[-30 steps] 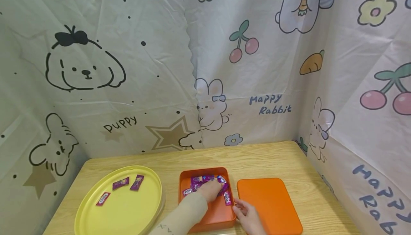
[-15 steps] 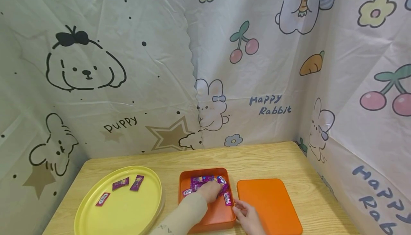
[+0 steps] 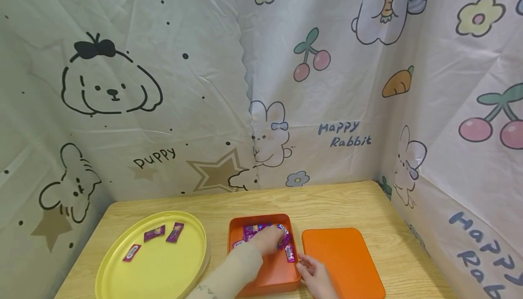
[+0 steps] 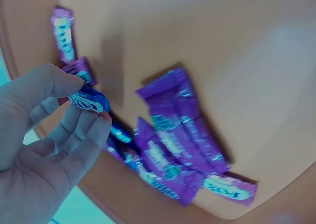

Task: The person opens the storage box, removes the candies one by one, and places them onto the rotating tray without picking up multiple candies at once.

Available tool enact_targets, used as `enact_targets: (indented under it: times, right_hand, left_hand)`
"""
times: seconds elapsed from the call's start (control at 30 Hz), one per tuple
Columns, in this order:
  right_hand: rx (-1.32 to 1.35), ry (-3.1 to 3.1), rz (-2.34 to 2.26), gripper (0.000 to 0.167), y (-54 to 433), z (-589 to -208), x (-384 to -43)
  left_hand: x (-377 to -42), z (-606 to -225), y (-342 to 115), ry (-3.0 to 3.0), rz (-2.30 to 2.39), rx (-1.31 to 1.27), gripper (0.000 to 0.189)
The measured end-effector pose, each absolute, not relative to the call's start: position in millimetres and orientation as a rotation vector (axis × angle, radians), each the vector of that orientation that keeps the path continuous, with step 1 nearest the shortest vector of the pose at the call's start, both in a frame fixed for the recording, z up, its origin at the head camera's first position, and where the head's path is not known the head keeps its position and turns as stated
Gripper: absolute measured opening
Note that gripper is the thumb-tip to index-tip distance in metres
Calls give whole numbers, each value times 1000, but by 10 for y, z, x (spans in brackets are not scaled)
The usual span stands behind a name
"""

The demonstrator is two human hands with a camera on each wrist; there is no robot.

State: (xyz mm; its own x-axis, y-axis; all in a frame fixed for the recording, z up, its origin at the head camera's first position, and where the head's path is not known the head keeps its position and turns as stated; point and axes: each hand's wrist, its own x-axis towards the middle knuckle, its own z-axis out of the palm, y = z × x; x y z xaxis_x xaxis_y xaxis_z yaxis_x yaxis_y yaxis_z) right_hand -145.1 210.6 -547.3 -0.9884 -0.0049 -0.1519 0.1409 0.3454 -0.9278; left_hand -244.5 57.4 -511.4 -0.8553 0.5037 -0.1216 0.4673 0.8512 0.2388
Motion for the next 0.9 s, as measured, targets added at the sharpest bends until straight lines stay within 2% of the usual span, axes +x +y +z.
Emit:
enact_targets:
  times: [0.17, 0.47, 0.9]
  right_hand:
    - [126, 2450, -1724, 47, 2111, -5479, -1462]
    - [168, 2451, -1711, 47, 2095, -5485, -1464]
    - [157, 2464, -1704, 48, 2096, -5479, -1457]
  left_hand:
    - [-2472, -5006, 550, 2839, 273, 885, 19]
    - [-2508, -4771, 391, 2860, 288, 933, 24]
    - [-2722, -4724, -370, 2929, 587, 1088, 26]
